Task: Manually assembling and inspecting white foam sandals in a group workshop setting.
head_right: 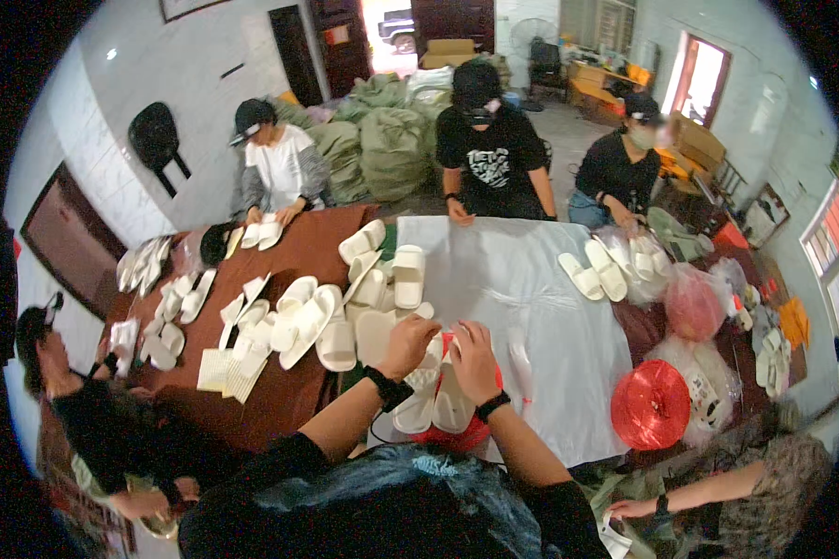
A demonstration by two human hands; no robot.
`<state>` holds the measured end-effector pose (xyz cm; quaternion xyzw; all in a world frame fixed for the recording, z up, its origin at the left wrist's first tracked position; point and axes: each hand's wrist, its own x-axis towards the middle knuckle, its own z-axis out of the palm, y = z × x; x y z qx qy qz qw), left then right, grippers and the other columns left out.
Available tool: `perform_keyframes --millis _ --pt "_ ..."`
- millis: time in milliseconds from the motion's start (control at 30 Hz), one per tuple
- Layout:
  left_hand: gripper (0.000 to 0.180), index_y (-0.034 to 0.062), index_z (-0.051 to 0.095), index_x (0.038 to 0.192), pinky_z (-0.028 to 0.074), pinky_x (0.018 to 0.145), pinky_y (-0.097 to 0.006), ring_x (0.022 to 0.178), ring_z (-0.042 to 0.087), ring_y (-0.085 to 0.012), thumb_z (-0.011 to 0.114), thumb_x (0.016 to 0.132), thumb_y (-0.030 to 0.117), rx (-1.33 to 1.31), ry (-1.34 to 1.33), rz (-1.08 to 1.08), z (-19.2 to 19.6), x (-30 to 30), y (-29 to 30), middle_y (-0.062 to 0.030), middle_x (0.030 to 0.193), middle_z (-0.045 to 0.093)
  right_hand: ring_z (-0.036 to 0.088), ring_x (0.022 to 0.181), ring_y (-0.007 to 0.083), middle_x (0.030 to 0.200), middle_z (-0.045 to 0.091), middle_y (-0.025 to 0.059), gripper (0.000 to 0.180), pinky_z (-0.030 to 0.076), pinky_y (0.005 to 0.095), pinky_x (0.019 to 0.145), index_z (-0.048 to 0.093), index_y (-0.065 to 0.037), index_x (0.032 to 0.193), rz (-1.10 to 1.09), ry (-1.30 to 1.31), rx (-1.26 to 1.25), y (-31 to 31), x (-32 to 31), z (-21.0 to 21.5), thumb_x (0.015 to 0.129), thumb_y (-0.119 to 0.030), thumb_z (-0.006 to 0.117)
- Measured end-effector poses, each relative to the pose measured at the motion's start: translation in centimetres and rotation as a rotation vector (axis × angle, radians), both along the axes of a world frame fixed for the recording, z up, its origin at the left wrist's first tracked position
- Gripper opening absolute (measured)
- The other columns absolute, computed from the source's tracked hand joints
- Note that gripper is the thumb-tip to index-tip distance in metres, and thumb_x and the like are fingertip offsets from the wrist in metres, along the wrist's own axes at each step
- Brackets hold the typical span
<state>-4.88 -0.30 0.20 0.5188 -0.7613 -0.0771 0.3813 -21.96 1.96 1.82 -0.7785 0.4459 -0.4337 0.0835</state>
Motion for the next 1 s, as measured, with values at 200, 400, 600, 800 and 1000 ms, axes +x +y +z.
perform_keyframes --millis 200,400,600,800,1000 --pt "0.014 0.0055 0.07 0.094 0.049 0.068 -0.041 0.08 0.062 -0.0339 0.062 0.084 0.011 0.039 0.193 0.122 -1.0 -0.4 1.5 -0.016 0.083 0.066 0.063 0.068 0.0281 0.082 0.066 0.0158 0.021 0.051 0.0345 0.068 0.061 -0.002 0.107 0.21 -0.231 0.26 -3.2 2.3 -4.3 0.087 -0.003 0.056" --pt "0.018 0.0053 0.069 0.1 0.052 0.061 -0.034 0.067 0.066 -0.0265 0.064 0.083 0.008 0.166 0.437 0.178 -3.2 -0.5 1.7 -0.0157 0.082 0.069 0.062 0.068 0.022 0.078 0.065 0.0146 0.018 0.048 0.0299 0.064 0.064 0.001 0.101 0.126 -0.289 0.495 -2.3 2.1 -3.7 0.089 -0.011 0.059" --pt "0.01 0.0008 0.064 0.095 0.05 0.06 -0.024 0.069 0.062 -0.0112 0.062 0.087 0.007 0.535 0.991 0.209 -3.0 0.0 1.1 -0.0054 0.082 0.069 0.055 0.059 0.0133 0.067 0.06 0.0076 0.018 0.045 0.028 0.057 0.061 0.001 0.087 0.172 -0.476 0.439 -2.5 1.7 -5.0 0.089 -0.017 0.061" --pt "0.008 0.0037 0.063 0.089 0.046 0.062 -0.023 0.07 0.058 -0.008 0.066 0.088 0.011 0.58 0.858 0.158 -3.3 0.8 0.7 -0.0017 0.08 0.065 0.053 0.065 0.0092 0.071 0.059 0.0029 0.017 0.044 0.026 0.06 0.063 0.001 0.086 0.22 -0.571 0.532 -3.2 1.2 -5.0 0.087 -0.017 0.064" --pt "0.007 0.0042 0.063 0.089 0.047 0.068 -0.023 0.074 0.059 -0.0086 0.068 0.086 0.007 0.538 0.887 0.027 -3.7 0.9 1.3 -0.0016 0.084 0.065 0.053 0.062 0.0089 0.069 0.059 0.0022 0.017 0.044 0.0262 0.058 0.063 -0.001 0.086 0.271 -0.62 0.56 -3.4 1.2 -5.4 0.085 -0.017 0.066"
